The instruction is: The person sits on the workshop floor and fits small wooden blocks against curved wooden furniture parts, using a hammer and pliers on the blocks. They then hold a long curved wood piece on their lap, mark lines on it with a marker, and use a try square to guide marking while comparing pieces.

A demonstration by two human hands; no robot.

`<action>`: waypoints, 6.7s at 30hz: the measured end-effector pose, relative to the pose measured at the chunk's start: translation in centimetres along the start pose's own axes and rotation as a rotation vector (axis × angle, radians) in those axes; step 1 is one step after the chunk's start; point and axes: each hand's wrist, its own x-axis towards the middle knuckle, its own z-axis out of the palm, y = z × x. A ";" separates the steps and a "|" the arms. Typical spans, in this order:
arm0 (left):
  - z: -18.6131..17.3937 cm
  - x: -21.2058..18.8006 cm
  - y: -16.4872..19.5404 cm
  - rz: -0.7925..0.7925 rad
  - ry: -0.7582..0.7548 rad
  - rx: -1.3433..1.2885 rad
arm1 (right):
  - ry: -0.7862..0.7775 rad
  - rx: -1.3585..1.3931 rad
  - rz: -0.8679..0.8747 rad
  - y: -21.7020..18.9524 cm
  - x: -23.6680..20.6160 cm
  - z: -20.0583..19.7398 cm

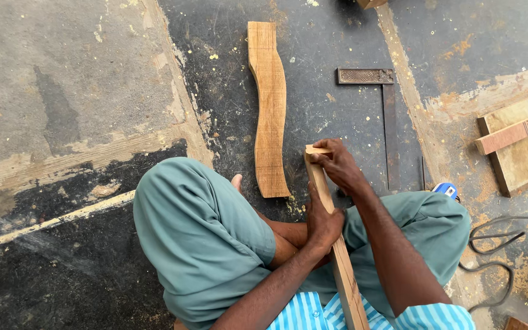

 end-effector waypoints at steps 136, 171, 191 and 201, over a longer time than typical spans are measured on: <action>-13.3 10.4 12.6 1.320 0.050 -0.068 | 0.424 0.236 -0.112 3.1 3.3 13.7; -13.1 10.6 12.7 1.247 0.004 -0.126 | 0.501 0.125 -0.189 3.6 4.1 13.6; -12.4 9.9 13.1 1.194 0.028 -0.142 | 0.505 0.367 -0.172 2.9 3.3 12.8; -12.4 10.1 13.4 1.165 0.028 -0.106 | 0.545 0.444 -0.313 2.5 3.4 11.9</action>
